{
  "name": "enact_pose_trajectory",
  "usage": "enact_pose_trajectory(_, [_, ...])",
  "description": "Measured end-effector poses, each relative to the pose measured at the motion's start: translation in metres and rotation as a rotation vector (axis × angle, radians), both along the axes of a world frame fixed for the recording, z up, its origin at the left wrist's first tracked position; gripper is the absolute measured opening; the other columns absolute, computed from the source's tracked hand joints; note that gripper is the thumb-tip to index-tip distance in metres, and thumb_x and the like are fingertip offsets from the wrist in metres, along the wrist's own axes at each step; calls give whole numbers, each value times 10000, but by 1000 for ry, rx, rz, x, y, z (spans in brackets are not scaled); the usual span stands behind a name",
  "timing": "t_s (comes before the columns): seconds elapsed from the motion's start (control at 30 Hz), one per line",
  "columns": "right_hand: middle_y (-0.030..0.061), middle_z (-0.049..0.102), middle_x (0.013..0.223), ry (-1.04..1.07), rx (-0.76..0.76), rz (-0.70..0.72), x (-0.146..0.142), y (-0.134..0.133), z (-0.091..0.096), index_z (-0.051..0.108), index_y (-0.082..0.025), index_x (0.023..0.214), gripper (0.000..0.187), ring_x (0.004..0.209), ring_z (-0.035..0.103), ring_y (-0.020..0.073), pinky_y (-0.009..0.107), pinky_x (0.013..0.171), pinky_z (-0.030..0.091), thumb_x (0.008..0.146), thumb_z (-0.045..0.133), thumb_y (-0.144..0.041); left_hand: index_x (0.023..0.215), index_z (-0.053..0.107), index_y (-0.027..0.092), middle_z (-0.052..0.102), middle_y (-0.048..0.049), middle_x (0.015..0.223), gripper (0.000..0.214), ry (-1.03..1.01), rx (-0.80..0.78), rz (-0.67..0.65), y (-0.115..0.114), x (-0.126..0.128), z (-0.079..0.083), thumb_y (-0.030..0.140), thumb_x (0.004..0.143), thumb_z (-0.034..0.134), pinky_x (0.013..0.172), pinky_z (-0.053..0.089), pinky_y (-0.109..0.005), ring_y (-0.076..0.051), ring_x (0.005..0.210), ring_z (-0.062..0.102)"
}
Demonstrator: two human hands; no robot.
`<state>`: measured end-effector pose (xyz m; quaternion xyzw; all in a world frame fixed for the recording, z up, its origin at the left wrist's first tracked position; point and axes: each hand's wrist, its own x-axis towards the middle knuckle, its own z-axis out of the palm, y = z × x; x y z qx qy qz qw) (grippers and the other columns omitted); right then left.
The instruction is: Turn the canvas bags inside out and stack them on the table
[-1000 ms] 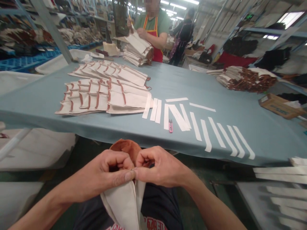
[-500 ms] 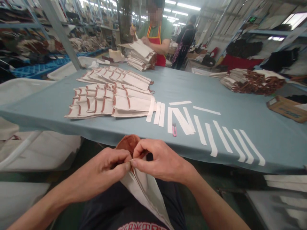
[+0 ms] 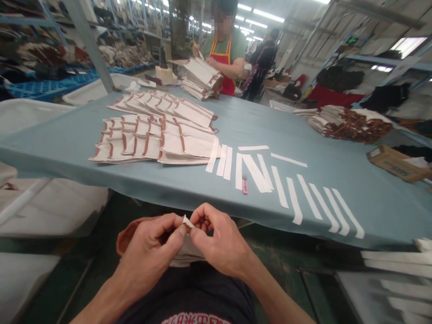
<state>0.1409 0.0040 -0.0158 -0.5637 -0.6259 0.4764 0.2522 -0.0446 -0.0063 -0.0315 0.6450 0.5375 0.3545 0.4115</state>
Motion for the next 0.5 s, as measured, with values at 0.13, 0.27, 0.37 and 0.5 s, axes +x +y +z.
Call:
enact_pose_trajectory(0.13, [-50, 632, 767, 152, -86, -33, -6, -7, -14, 614, -235, 859, 101, 713, 570, 154, 294, 692, 443, 836, 624, -138, 677, 719, 182, 590, 18, 630, 371, -109, -147, 79, -7, 1, -7, 479, 877, 619, 557, 381, -229, -147, 598, 501])
enact_pose_trajectory(0.27, [-36, 644, 797, 227, -42, -74, -7, -18, -25, 612, -229, 873, 134, 719, 567, 155, 290, 689, 459, 790, 570, -132, 659, 657, 205, 528, 32, 622, 361, -218, -232, 86, -10, 1, -19, 490, 872, 597, 540, 386, -239, -147, 581, 463])
enact_pose_trajectory(0.37, [-18, 661, 828, 291, 12, -86, -9, -27, -27, 626, -223, 906, 150, 741, 594, 165, 289, 692, 485, 785, 561, -163, 660, 615, 218, 542, 24, 665, 363, -253, -244, 62, -10, 5, -20, 491, 887, 545, 554, 428, -248, -154, 594, 492])
enact_pose_trajectory(0.5, [10, 714, 885, 228, 164, -187, -20, -42, -38, 653, -223, 939, 173, 791, 668, 185, 296, 745, 532, 791, 578, -174, 665, 593, 236, 585, 16, 685, 361, -213, -153, 45, -11, 10, -13, 472, 935, 554, 576, 463, -250, -170, 628, 553])
